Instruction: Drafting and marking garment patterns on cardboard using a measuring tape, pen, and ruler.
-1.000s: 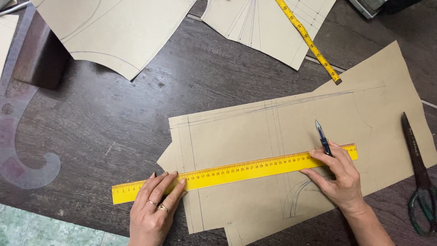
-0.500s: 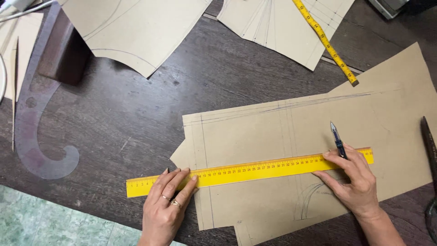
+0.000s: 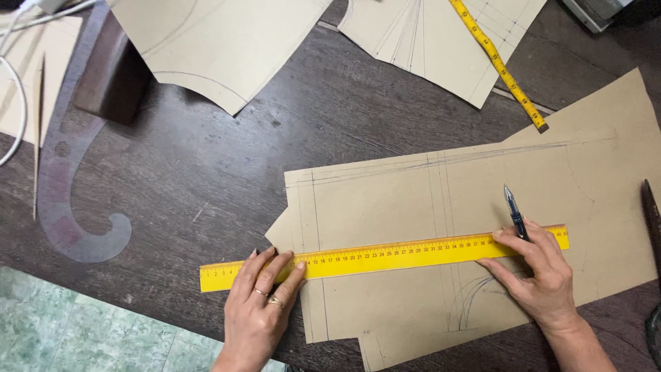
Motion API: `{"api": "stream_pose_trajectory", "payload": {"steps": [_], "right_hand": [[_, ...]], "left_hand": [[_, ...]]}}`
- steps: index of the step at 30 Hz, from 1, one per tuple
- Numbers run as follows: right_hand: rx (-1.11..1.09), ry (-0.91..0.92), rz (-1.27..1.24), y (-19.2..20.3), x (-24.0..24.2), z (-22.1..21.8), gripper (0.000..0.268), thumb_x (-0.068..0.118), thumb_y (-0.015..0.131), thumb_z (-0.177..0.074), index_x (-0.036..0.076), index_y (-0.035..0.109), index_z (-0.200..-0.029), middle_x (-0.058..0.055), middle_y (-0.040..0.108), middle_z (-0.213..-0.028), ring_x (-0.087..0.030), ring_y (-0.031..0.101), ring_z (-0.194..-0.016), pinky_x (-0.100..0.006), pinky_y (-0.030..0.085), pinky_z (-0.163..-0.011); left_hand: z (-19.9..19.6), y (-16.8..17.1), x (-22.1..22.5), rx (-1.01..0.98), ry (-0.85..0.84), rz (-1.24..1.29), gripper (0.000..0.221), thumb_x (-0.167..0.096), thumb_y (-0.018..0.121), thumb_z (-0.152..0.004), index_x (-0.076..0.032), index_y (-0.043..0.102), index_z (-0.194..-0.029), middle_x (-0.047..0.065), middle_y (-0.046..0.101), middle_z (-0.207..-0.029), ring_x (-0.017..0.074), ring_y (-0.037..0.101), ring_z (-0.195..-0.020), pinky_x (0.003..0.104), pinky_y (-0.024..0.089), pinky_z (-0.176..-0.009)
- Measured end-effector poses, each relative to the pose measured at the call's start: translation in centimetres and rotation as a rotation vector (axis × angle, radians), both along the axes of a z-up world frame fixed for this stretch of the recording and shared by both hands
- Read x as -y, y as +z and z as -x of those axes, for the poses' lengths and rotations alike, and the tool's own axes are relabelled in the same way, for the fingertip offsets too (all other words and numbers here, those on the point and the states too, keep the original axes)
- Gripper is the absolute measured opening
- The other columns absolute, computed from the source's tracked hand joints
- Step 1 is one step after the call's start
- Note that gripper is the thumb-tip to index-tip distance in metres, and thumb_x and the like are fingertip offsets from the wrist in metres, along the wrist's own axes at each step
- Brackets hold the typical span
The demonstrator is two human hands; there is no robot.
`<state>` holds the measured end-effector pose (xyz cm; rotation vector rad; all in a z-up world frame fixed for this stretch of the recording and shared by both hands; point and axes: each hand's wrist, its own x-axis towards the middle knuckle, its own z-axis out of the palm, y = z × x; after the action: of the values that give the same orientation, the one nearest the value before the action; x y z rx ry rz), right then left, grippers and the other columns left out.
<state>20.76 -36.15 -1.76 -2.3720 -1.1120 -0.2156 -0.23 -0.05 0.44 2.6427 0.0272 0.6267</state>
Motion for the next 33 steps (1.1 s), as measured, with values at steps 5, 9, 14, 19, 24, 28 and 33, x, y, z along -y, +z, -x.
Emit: {"api": "stream_pose_trajectory", "payload": {"steps": [5, 9, 14, 19, 24, 28, 33], "right_hand": [[-0.005, -0.02, 0.002, -0.1, 0.2, 0.0, 0.045, 0.019, 0.081, -0.073, 0.005, 0.063, -0.113, -0.013, 0.066, -0.113, -0.03, 0.059, -0.111, -0.043, 0.044, -0.11], [-0.022, -0.051, -0.003, -0.6, 0.6, -0.1, 0.047, 0.021, 0.081, -0.071, 0.008, 0.064, -0.113, -0.011, 0.065, -0.115, -0.031, 0.058, -0.116, -0.043, 0.041, -0.114], [-0.015, -0.025, -0.038, -1.0, 0.9, -0.2, 0.049, 0.022, 0.081, -0.072, 0.008, 0.063, -0.115, -0.011, 0.065, -0.115, -0.031, 0.058, -0.116, -0.044, 0.042, -0.113], [0.011, -0.013, -0.03, -1.3, 1.2, -0.4, 0.051, 0.023, 0.082, -0.071, 0.008, 0.063, -0.116, -0.012, 0.065, -0.115, -0.032, 0.057, -0.117, -0.044, 0.042, -0.111], [-0.078, -0.036, -0.081, 0.5, -0.1, 0.2, 0.051, 0.022, 0.084, -0.069, 0.008, 0.063, -0.114, -0.012, 0.067, -0.113, -0.029, 0.06, -0.113, -0.043, 0.042, -0.11], [-0.364, -0.1, -0.289, 4.9, -5.3, 1.8, 0.027, 0.008, 0.065, -0.084, 0.005, 0.06, -0.111, -0.007, 0.07, -0.103, -0.019, 0.065, -0.097, -0.031, 0.049, -0.095], [-0.697, -0.008, -0.338, 7.5, -13.3, 3.2, 0.027, 0.021, 0.053, -0.093, 0.005, 0.067, -0.109, 0.001, 0.076, -0.077, -0.011, 0.069, -0.088, -0.029, 0.048, -0.094]], "left_hand": [[1.1, -0.9, 3.0, -0.221, 0.079, -0.305, 0.037, -0.005, 0.045, -0.09, 0.002, 0.057, -0.124, 0.019, 0.058, -0.124, 0.0329, 0.056, -0.114, 0.05, 0.038, -0.11], [-0.2, -0.6, 6.4, -0.204, 0.2, -0.443, 0.055, -0.041, 0.054, -0.095, 0.009, 0.06, -0.116, 0.027, 0.06, -0.118, 0.0372, 0.06, -0.11, 0.047, 0.046, -0.104], [-1.5, -0.3, 9.2, -0.56, 0.145, -0.662, 0.126, -0.097, 0.047, -0.052, -0.025, 0.017, -0.151, 0.057, 0.044, -0.117, 0.0624, 0.057, -0.102, 0.062, 0.044, -0.093], [-5.2, 2.8, 9.9, -0.978, -0.01, -0.681, 0.134, -0.105, 0.05, -0.049, -0.041, -0.012, -0.149, 0.066, 0.041, -0.109, 0.0694, 0.058, -0.096, 0.068, 0.049, -0.084], [-7.6, 5.7, 9.5, -1.398, -0.185, -0.504, 0.122, -0.089, 0.051, -0.07, -0.041, -0.027, -0.15, 0.068, 0.032, -0.114, 0.074, 0.047, -0.103, 0.07, 0.042, -0.086], [-8.3, 7.0, 9.5, -1.472, -0.176, -0.441, 0.114, -0.076, 0.053, -0.078, -0.042, -0.028, -0.15, 0.067, 0.029, -0.12, 0.0727, 0.045, -0.107, 0.068, 0.04, -0.09], [-8.1, 6.2, 10.0, -1.528, -0.11, -0.321, 0.116, -0.072, 0.058, -0.073, -0.049, -0.029, -0.147, 0.068, 0.016, -0.125, 0.0765, 0.032, -0.116, 0.073, 0.029, -0.095]]}}
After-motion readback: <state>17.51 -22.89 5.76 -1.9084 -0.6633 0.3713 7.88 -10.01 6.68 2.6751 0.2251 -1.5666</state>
